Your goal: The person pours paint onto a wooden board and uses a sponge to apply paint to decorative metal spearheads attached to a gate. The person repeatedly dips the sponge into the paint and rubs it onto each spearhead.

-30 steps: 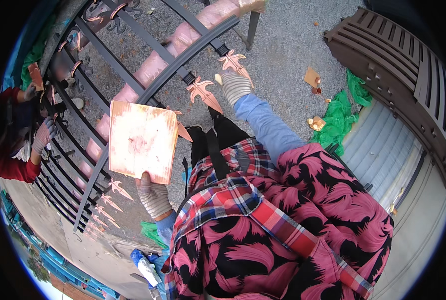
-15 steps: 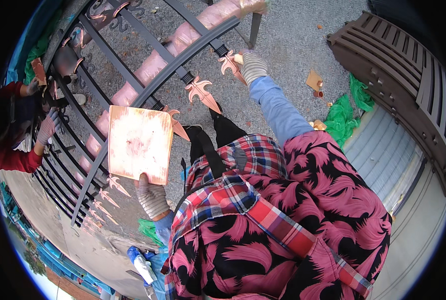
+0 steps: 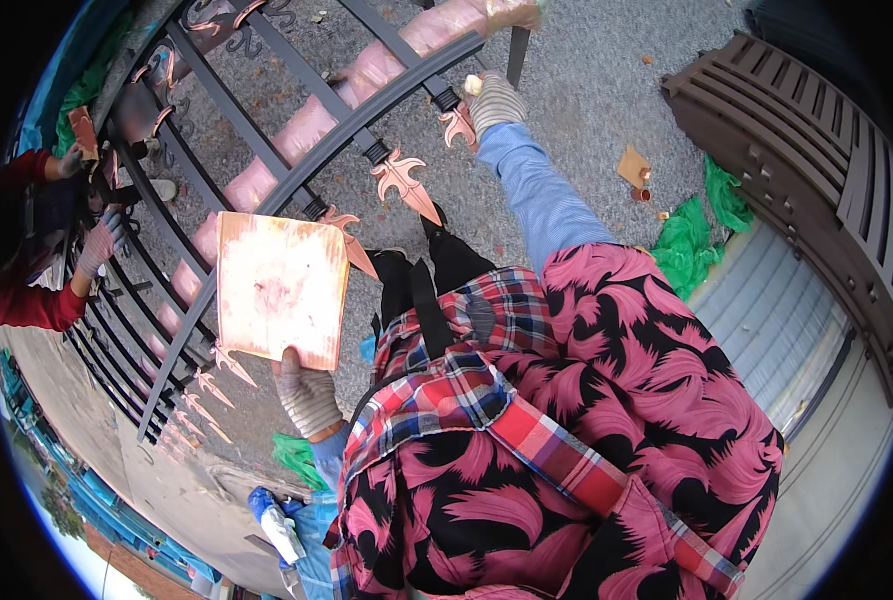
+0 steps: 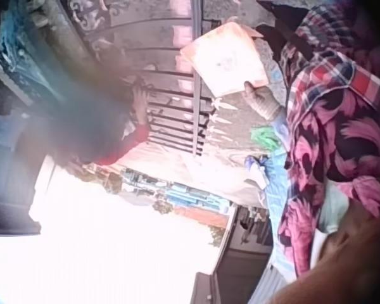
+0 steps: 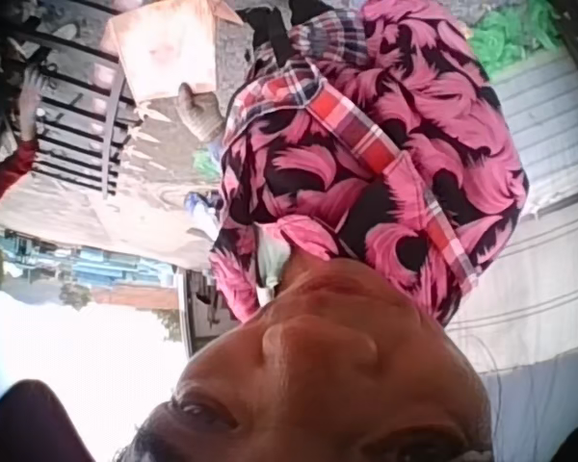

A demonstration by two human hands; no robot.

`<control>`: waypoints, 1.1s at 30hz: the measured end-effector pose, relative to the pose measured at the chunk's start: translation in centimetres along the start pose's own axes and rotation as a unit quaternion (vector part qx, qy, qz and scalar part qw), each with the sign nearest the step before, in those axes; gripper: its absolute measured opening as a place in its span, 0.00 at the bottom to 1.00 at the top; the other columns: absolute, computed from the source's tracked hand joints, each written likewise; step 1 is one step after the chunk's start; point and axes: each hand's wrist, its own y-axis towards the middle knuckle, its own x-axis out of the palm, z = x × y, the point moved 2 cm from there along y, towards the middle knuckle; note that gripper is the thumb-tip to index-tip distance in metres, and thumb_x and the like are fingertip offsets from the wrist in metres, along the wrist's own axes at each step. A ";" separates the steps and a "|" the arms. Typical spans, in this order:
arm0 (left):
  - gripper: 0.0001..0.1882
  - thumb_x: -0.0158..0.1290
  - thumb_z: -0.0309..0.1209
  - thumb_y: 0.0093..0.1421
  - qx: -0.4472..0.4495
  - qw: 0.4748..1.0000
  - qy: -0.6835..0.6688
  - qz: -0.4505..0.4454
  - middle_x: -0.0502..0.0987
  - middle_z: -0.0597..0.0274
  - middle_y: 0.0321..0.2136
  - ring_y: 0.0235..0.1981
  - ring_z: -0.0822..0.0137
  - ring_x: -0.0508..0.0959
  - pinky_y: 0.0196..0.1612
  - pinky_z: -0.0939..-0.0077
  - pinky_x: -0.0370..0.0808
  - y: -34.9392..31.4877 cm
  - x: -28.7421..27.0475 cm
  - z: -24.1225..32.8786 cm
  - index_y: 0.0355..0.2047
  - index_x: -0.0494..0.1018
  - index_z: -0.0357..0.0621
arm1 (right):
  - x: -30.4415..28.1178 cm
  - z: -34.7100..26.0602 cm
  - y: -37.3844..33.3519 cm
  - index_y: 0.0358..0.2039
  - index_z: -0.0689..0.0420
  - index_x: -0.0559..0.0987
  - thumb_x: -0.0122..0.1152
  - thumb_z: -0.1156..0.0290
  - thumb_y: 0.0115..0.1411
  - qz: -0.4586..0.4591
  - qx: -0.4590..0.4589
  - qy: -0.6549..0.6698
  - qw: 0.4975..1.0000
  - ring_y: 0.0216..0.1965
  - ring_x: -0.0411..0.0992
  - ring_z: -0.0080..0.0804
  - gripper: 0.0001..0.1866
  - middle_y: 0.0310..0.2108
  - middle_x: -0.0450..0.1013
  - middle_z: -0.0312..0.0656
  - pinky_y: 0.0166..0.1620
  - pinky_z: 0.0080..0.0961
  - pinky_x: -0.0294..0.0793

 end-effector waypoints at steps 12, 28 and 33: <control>0.23 0.52 0.26 0.50 0.034 0.999 -0.008 0.024 0.68 0.56 0.43 0.45 0.63 0.68 0.49 0.67 0.65 -0.8 -1.3 -1.1 0.47 0.61 0.37 | -1.7 5.6 -5.2 0.36 0.56 0.73 0.63 0.62 0.42 -0.169 -0.010 -0.065 0.983 0.36 0.70 0.46 0.20 0.33 0.72 0.50 0.38 0.36 0.69; 0.21 0.47 0.18 0.49 0.050 0.994 -0.096 0.003 0.69 0.55 0.43 0.45 0.60 0.70 0.50 0.66 0.66 0.5 -1.6 -2.2 0.46 0.62 0.35 | -1.6 2.2 -6.9 0.37 0.60 0.72 0.64 0.69 0.42 -0.016 -0.153 0.035 0.987 0.33 0.70 0.47 0.20 0.31 0.71 0.52 0.36 0.36 0.69; 0.24 0.48 0.19 0.49 0.078 0.992 -0.099 -0.003 0.67 0.55 0.46 0.47 0.60 0.68 0.51 0.65 0.65 -1.0 -1.6 -1.5 0.48 0.60 0.36 | 1.0 6.9 -7.9 0.40 0.61 0.71 0.59 0.72 0.45 -0.230 -0.115 -0.140 0.956 0.32 0.71 0.41 0.19 0.31 0.72 0.48 0.32 0.33 0.71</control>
